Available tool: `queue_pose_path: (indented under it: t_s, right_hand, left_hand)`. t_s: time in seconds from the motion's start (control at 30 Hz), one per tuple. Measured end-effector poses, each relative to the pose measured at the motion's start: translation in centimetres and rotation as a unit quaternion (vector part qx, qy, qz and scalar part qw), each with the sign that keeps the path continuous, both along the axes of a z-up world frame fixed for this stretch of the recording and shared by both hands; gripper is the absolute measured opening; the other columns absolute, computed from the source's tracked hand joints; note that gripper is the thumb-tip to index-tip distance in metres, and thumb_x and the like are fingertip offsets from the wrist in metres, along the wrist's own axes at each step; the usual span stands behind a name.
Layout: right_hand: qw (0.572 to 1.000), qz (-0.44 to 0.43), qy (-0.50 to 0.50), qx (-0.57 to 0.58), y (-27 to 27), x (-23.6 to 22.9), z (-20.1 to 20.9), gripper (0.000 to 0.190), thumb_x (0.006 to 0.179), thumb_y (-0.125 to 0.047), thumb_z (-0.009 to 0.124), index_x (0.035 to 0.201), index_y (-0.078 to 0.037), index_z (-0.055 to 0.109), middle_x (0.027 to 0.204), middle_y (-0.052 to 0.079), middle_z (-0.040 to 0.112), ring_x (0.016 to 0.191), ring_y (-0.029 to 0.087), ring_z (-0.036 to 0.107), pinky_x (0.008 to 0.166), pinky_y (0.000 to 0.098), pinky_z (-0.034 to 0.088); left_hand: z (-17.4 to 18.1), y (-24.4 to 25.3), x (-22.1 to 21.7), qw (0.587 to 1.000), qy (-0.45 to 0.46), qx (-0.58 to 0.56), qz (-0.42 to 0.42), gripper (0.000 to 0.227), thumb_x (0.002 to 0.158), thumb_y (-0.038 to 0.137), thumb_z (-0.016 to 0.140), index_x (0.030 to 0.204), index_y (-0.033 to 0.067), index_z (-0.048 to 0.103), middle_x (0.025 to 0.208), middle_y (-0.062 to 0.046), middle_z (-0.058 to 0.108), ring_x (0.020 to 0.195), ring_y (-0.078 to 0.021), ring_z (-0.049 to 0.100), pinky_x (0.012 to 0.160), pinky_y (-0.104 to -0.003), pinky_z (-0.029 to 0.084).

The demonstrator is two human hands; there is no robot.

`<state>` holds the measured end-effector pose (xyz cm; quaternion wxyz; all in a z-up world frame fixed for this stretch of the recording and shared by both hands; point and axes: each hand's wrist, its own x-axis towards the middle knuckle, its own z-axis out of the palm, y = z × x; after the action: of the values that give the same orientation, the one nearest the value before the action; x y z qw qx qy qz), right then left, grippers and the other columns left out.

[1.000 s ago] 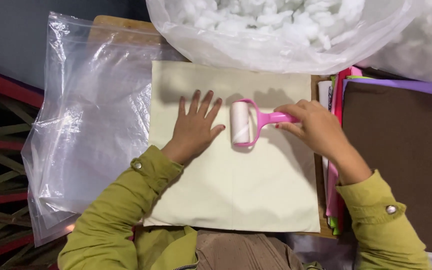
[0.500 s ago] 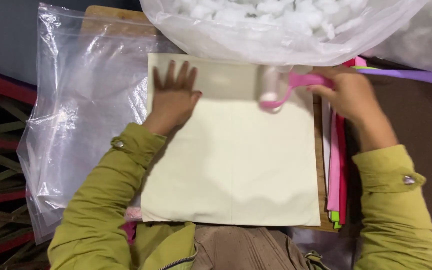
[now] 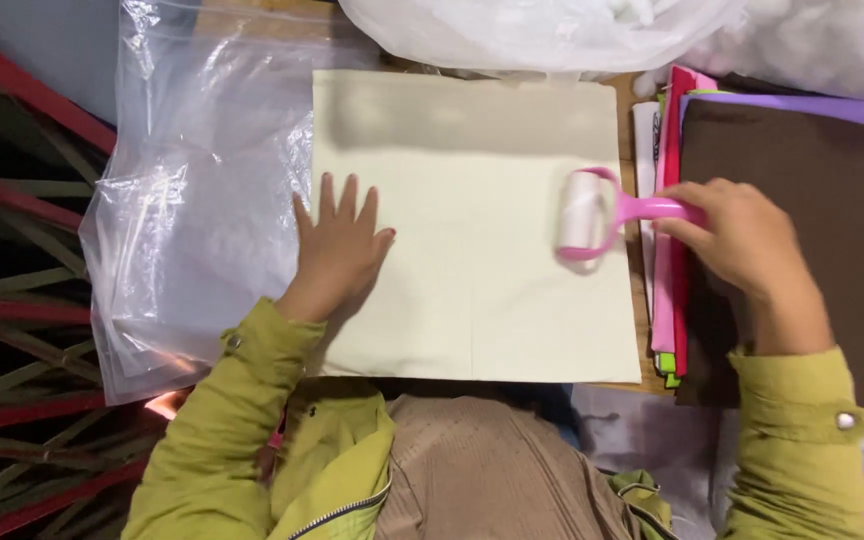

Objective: The person smooths a red fabric cover inside a plastic bag and then thoroughly cleans a white fabric cover using a lint roller.

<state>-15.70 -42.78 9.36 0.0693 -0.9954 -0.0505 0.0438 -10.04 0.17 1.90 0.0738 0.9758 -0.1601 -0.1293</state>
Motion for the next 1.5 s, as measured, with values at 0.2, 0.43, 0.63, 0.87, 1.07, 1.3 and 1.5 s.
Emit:
queue_pose_path:
  t_s: [0.2,0.43,0.63,0.87,1.07,1.3,1.5]
  right_hand:
    - [0.998,-0.05,-0.031,-0.015,3.1,-6.5,-0.1,0.04,0.096,-0.049,0.068,0.132,-0.03,0.07,0.105,0.013,0.071,0.109,0.037,0.067,0.096,0.0484,0.053]
    - [0.995,-0.072,0.013,0.064,2.2,-12.6,-2.2,0.039,0.091,-0.042,0.068,0.128,-0.027,0.073,0.107,0.012,0.074,0.104,0.037,0.065,0.09,0.0479,0.049]
    - [0.991,-0.055,-0.031,0.118,5.9,-16.5,-2.7,0.041,0.087,-0.042,0.071,0.125,-0.025,0.074,0.107,0.002,0.074,0.101,0.023,0.062,0.086,0.0395,0.046]
    - [0.976,-0.199,0.014,0.091,1.1,-20.8,-3.0,0.04,0.09,-0.041,0.068,0.129,-0.035,0.074,0.106,0.001,0.073,0.101,0.026,0.062,0.091,0.0354,0.043]
    - [0.987,-0.041,-0.084,0.134,4.8,-19.1,-3.7,0.044,0.086,-0.046,0.07,0.124,-0.024,0.075,0.11,-0.001,0.075,0.098,0.021,0.062,0.085,0.0366,0.045]
    - [0.974,-0.173,-0.021,0.147,1.2,-20.5,-3.4,0.042,0.086,-0.04,0.071,0.127,-0.03,0.075,0.111,-0.002,0.075,0.104,0.021,0.063,0.092,0.032,0.043]
    - [0.971,-0.123,-0.132,0.154,4.2,-18.1,-4.6,0.039,0.088,-0.031,0.076,0.126,-0.021,0.076,0.107,0.002,0.072,0.104,0.023,0.059,0.093,0.034,0.041]
  left_hand:
    - [-0.1,-2.3,-6.3,0.998,-0.028,-0.059,-0.026,0.066,0.105,0.046,0.043,0.157,0.0056,0.038,0.165,-0.026,0.024,0.153,-0.0522,0.011,0.111,-0.081,0.008]
    - [-3.4,0.3,-9.6,0.999,-0.033,-0.002,0.014,0.067,0.104,0.052,0.029,0.161,0.0179,0.026,0.169,-0.016,0.015,0.154,-0.0455,0.006,0.115,-0.077,0.004]
    - [-3.4,-2.1,-13.1,0.99,-0.135,-0.039,-0.026,0.066,0.103,0.05,0.035,0.158,0.0123,0.031,0.166,-0.021,0.021,0.152,-0.0479,0.01,0.112,-0.078,0.013]
    - [-2.8,0.8,-13.2,0.998,-0.042,0.039,0.028,0.069,0.103,0.057,0.019,0.163,0.0241,0.012,0.17,-0.01,0.008,0.154,-0.0404,0.002,0.117,-0.072,0.007]
    - [-1.3,-3.0,-14.0,0.997,-0.07,0.023,-0.031,0.071,0.102,0.059,0.02,0.161,0.0196,0.013,0.169,-0.013,0.002,0.153,-0.0405,-0.003,0.117,-0.071,0.002]
    - [-4.0,1.4,-12.6,0.998,-0.031,0.054,0.005,0.074,0.1,0.064,0.014,0.163,0.0251,0.008,0.17,-0.008,0.001,0.154,-0.0378,-0.005,0.118,-0.07,0.002]
    - [-1.5,-1.6,-11.2,0.998,-0.057,0.009,0.04,0.073,0.102,0.059,0.024,0.161,0.015,0.019,0.168,-0.02,0.007,0.151,-0.0484,-0.002,0.114,-0.075,0.007]
